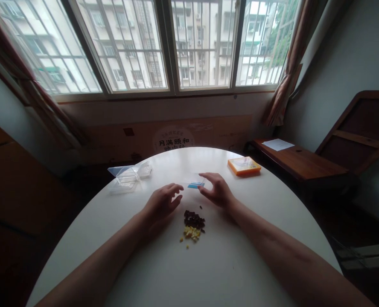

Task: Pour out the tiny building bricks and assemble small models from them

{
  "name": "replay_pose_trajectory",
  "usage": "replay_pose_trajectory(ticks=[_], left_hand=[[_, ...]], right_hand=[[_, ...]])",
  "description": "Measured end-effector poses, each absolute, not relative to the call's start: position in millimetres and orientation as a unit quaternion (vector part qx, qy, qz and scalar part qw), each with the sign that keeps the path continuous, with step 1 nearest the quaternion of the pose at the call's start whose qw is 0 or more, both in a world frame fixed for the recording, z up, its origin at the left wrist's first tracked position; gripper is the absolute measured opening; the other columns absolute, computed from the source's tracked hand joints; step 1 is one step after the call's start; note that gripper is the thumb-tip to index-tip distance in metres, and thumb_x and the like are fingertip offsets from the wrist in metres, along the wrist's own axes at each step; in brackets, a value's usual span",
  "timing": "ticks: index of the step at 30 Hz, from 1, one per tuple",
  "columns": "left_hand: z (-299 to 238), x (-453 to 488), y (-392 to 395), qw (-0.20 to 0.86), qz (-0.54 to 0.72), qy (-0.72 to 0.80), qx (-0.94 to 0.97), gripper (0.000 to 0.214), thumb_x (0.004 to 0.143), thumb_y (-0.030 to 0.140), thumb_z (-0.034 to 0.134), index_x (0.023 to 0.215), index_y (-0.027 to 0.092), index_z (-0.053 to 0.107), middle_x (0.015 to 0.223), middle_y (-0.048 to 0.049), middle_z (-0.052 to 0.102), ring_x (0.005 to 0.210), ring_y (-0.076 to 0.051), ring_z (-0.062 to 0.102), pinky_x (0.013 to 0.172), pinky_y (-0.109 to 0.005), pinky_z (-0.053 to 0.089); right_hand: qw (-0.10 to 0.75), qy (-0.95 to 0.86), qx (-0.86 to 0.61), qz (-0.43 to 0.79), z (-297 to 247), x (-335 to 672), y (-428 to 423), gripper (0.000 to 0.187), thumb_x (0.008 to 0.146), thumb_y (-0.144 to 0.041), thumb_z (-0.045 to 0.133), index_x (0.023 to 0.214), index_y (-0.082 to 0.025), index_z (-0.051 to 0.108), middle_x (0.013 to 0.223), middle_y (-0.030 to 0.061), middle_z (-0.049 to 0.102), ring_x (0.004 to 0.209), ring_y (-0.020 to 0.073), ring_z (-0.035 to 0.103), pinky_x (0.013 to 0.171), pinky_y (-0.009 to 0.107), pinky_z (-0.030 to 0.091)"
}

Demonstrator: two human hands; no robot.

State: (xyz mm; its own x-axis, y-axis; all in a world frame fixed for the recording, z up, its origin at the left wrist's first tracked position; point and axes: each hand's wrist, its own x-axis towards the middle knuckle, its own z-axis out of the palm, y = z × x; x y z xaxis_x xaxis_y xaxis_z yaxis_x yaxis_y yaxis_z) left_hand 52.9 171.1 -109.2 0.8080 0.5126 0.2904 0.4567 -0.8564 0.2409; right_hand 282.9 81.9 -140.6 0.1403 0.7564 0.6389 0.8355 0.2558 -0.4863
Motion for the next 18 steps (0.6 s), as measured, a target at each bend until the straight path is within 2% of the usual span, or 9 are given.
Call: replay_pose_trajectory(ticks=[5,10,13,16,18], left_hand=[[-116,54,173,0.096,0.174,0.237,0.951,0.052,0.088,0.02,0.054,0.14,0.026,0.047,0.123,-0.0067,0.065,0.107,-0.023,0.062,0.091,-0.034,0.05],[-120,54,175,0.098,0.164,0.233,0.953,0.051,0.089,0.02,0.052,0.14,0.025,0.05,0.128,-0.0079,0.062,0.115,-0.024,0.058,0.098,-0.036,0.048],[-123,54,180,0.101,0.166,0.243,0.95,0.048,0.09,0.021,0.05,0.139,0.023,0.052,0.131,-0.0088,0.061,0.118,-0.025,0.056,0.101,-0.037,0.047],[-127,54,185,0.106,0.172,0.253,0.946,0.045,0.092,0.021,0.047,0.137,0.018,0.054,0.133,-0.0107,0.06,0.121,-0.025,0.055,0.104,-0.039,0.045],[-128,54,188,0.111,0.177,0.26,0.943,0.043,0.094,0.024,0.044,0.135,0.017,0.055,0.133,-0.0111,0.06,0.122,-0.025,0.055,0.105,-0.04,0.044]], right_hand=[[0.425,-0.669,-0.609,-0.031,-140,284,76,0.042,0.084,-0.04,0.066,0.122,-0.023,0.066,0.12,0.0095,0.067,0.113,0.0281,0.06,0.099,0.046,0.048],[0.408,-0.689,-0.599,-0.023,-143,280,78,0.044,0.08,-0.042,0.072,0.12,-0.025,0.067,0.115,0.0096,0.068,0.109,0.0295,0.06,0.096,0.048,0.047],[0.4,-0.706,-0.584,-0.009,-143,279,78,0.036,0.08,-0.04,0.073,0.112,-0.025,0.071,0.106,0.0086,0.071,0.102,0.0283,0.062,0.093,0.047,0.047],[0.4,-0.727,-0.558,0.015,-139,274,74,0.026,0.083,-0.032,0.07,0.107,-0.024,0.072,0.099,0.0072,0.072,0.097,0.025,0.064,0.092,0.043,0.049],[0.402,-0.742,-0.536,0.037,-137,270,71,0.026,0.084,-0.025,0.066,0.109,-0.023,0.072,0.1,0.0069,0.072,0.097,0.0222,0.065,0.091,0.039,0.051]])
